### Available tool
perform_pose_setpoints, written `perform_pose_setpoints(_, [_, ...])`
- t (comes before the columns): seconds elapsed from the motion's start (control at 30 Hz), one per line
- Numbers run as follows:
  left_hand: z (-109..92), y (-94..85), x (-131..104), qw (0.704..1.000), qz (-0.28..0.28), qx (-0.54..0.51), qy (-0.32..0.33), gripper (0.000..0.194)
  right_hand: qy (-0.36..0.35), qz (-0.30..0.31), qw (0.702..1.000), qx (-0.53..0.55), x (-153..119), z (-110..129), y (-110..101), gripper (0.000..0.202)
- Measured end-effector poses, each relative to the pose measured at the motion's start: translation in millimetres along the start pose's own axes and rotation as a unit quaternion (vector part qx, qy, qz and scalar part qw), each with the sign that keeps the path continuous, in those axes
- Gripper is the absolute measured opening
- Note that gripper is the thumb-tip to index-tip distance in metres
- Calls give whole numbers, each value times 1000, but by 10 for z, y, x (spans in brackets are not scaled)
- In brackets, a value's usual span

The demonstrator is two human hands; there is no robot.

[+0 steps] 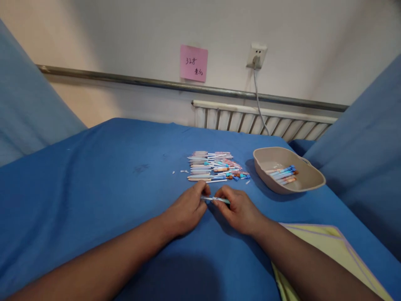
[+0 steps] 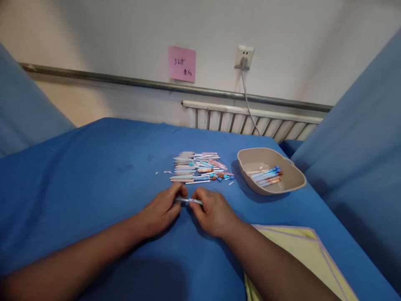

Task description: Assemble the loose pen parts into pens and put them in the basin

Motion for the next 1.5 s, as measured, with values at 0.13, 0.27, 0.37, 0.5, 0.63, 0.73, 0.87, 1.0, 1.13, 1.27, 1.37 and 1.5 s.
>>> perform_pose_setpoints(0.13, [62,-30,83,999,21,-27,6,19,16,-17,1000,7,25,-23,-65,6])
perform_pose_setpoints(0.27, [118,-37,116,996,49,-68,-14,20,31,-26,998,39,45,-52,-138,8])
perform_pose_setpoints(0.37, [194,-75,132,994,39,-93,-35,19,39,-42,996,69,53,-129,-243,10])
perform_pose_setpoints(0.5, [342,-166,174,985,-1,-149,-89,16,79,-69,992,77,63,-321,-374,14])
perform_pose_setpoints(0.63, [443,-196,211,968,-39,-214,-129,13,99,-22,995,2,73,-459,-398,11])
perform_pose_setpoints(0.73, [455,-172,222,965,-39,-225,-129,15,104,-9,993,-57,77,-520,-427,10])
perform_pose_setpoints(0.87, [452,-147,225,965,-43,-223,-134,17,126,-43,985,-110,91,-613,-515,9])
perform_pose_setpoints(1.0, [453,-130,235,961,-47,-233,-144,17,133,-94,976,-144,118,-692,-573,14])
perform_pose_setpoints(1.13, [439,-116,240,962,-40,-229,-145,17,143,-125,969,-159,151,-751,-572,22])
perform_pose_setpoints(1.27, [430,-104,240,968,-30,-212,-131,18,128,-138,966,-179,190,-792,-548,31])
perform_pose_setpoints(1.37, [434,-94,241,971,-26,-204,-122,18,117,-119,965,-202,212,-798,-531,37])
perform_pose_setpoints(1.5, [437,-80,242,975,-23,-189,-118,18,142,-93,959,-227,216,-769,-526,33])
Point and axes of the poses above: each hand's wrist, its own x-axis towards the middle knuckle, its own y-axis out of the palm, z = x × y, the point moved 2 cm from there along x, towards the middle knuckle, and after that the axes turned 12 degrees about x, right-handed, at the moved point
